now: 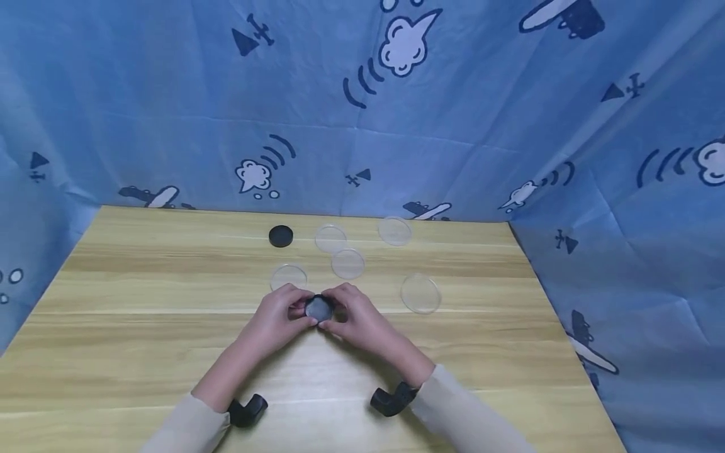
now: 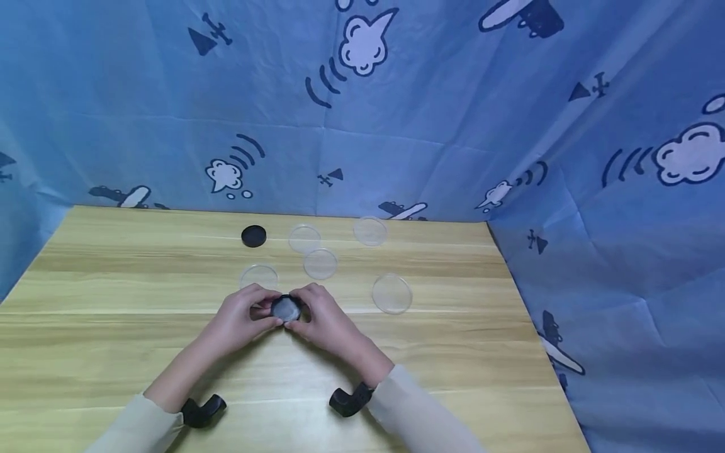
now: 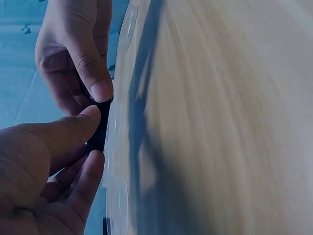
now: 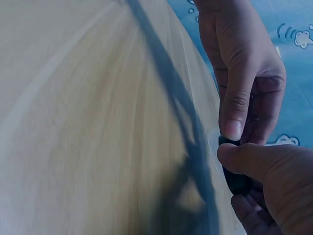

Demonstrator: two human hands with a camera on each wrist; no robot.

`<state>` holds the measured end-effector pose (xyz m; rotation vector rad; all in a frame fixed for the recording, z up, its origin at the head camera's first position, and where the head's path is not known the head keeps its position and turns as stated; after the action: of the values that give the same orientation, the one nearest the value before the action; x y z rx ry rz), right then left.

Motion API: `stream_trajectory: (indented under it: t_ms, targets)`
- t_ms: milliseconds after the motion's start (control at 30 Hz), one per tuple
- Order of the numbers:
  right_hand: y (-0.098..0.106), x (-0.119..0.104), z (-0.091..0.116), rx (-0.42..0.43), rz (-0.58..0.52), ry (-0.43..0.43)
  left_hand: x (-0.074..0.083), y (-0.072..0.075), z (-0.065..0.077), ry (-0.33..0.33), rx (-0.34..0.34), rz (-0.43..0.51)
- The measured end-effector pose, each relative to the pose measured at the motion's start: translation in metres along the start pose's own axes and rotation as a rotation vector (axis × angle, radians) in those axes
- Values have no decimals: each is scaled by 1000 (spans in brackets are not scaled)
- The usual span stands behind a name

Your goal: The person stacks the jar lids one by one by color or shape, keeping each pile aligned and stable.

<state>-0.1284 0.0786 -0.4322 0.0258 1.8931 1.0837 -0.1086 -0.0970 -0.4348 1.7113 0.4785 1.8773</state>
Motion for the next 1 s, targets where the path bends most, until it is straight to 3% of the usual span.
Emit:
stream_trajectory:
  t_ms: [333, 1000]
  targets:
    - [-22, -8, -7, -55, 23, 8, -20, 12, 15, -11, 25, 18]
    - [-51, -18, -20, -109, 61, 8, -41, 27, 30, 93, 0, 39]
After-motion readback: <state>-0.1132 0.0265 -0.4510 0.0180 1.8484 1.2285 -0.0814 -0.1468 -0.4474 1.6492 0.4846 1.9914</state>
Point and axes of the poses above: each hand's wrist, its own z-axis away from the middle knuckle, its own y-axis out of the back of the hand, x = y × z, the point moved 4 cm from there along -z, towards the middle knuckle, and after that the axes turned 13 degrees about y, right-handed, at the moved point
